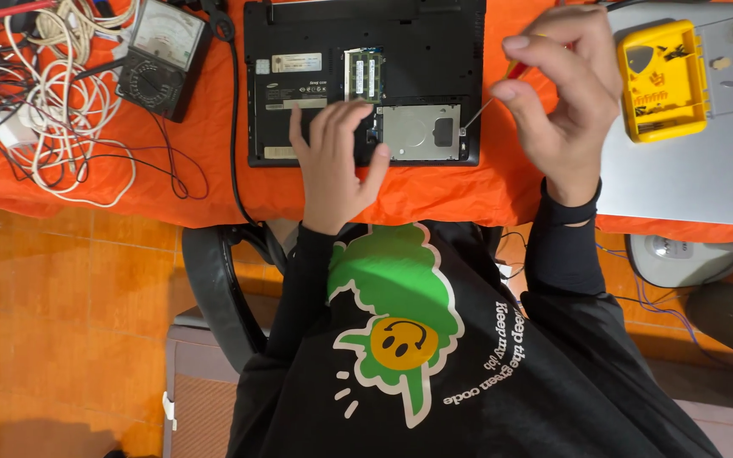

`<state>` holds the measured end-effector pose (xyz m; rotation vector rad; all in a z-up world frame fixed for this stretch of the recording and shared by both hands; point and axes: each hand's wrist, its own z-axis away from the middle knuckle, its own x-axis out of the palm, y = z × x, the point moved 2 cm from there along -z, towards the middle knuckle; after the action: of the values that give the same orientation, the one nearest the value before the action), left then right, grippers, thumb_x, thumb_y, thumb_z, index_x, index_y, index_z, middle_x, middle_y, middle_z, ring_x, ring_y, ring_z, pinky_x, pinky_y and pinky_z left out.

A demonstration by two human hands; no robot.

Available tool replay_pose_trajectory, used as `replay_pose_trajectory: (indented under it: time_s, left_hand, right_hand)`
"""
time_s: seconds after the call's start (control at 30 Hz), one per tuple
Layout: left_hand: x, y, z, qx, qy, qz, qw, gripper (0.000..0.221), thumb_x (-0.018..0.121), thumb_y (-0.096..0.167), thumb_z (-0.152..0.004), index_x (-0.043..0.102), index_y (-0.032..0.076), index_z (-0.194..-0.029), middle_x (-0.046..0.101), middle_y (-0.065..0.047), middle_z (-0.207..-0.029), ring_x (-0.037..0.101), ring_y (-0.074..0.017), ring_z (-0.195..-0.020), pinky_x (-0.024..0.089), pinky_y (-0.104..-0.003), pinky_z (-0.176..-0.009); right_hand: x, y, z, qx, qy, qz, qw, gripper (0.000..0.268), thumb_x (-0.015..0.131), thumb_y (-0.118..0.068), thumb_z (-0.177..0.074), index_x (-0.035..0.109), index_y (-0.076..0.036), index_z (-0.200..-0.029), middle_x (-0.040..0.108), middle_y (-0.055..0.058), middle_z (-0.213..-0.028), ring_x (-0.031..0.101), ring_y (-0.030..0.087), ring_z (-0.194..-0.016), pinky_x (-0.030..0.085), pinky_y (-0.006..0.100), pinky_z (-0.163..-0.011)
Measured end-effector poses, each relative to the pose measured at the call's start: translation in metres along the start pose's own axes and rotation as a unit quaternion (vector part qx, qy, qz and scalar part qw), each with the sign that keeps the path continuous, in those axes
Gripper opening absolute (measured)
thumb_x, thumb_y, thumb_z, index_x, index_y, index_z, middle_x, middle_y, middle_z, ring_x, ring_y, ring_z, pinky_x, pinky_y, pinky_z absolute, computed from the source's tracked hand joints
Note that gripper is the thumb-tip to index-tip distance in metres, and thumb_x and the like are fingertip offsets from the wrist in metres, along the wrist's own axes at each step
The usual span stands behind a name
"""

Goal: Installing or replacing a laptop hard drive component using a screwdriver.

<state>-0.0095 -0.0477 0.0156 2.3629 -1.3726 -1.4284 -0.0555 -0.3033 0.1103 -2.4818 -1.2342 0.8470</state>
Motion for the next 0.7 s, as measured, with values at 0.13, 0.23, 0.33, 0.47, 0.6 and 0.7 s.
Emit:
replay_pose_trajectory:
  time_s: [0.13,0.23,0.33,0.47,0.6,0.7]
  left_hand:
    - [-0.001,0.007,0.000,0.053,-0.061,-0.049,0.996,0.057,0.072,0.044,-0.099,0.056,0.007,-0.140,0.058,-0.005,-0.143,0.049,-0.0230,-0.140,0.013,-0.065,-0.127]
    - [0.000,0.008,-0.001,0.064,-0.076,-0.069,0.993,0.068,0.074,0.055,-0.096,0.058,0.006,-0.142,0.056,-0.007,-0.145,0.046,-0.0249,-0.141,0.013,-0.065,-0.125]
    - [-0.001,0.008,0.000,0.062,-0.080,-0.076,0.992,0.073,0.074,0.059,-0.095,0.059,0.007,-0.143,0.054,-0.008,-0.148,0.043,-0.0267,-0.143,0.012,-0.065,-0.125]
    - [-0.002,0.008,-0.001,0.059,-0.086,-0.071,0.992,0.073,0.073,0.060,-0.095,0.059,0.009,-0.144,0.051,-0.010,-0.149,0.041,-0.0296,-0.144,0.012,-0.065,-0.125]
    - [-0.002,0.008,-0.003,0.065,-0.090,-0.078,0.991,0.073,0.072,0.061,-0.094,0.060,0.008,-0.143,0.052,-0.010,-0.148,0.041,-0.0316,-0.143,0.010,-0.066,-0.124]
    - [-0.003,0.009,-0.003,0.076,-0.091,-0.094,0.988,0.072,0.071,0.061,-0.095,0.060,0.008,-0.142,0.053,-0.009,-0.149,0.040,-0.0323,-0.144,0.008,-0.066,-0.124]
  right_hand:
    - [0.002,-0.001,0.003,0.000,0.004,-0.008,1.000,0.025,0.074,-0.006,-0.102,0.065,0.005,-0.122,0.061,0.018,-0.107,0.060,0.030,-0.103,0.052,0.038,-0.089]
    - [0.004,0.002,0.010,0.008,0.012,-0.013,1.000,0.023,0.073,-0.006,-0.106,0.064,0.005,-0.125,0.061,0.019,-0.111,0.060,0.031,-0.107,0.054,0.038,-0.091]
    - [0.004,0.000,0.009,0.005,0.019,-0.014,1.000,0.028,0.073,-0.007,-0.104,0.062,0.005,-0.126,0.057,0.021,-0.112,0.059,0.031,-0.109,0.054,0.038,-0.091]
    - [0.005,-0.009,0.008,0.011,0.011,-0.026,1.000,0.028,0.062,-0.006,-0.106,0.059,0.004,-0.132,0.060,0.023,-0.123,0.063,0.031,-0.115,0.054,0.039,-0.095]
    - [0.007,0.002,0.021,0.025,0.016,-0.025,0.999,0.024,0.066,-0.007,-0.112,0.061,0.001,-0.134,0.063,0.019,-0.123,0.064,0.028,-0.114,0.055,0.035,-0.096]
    - [0.008,-0.003,0.016,0.018,0.018,-0.015,1.000,0.025,0.074,-0.007,-0.110,0.064,0.000,-0.132,0.060,0.016,-0.116,0.061,0.025,-0.108,0.054,0.033,-0.091]
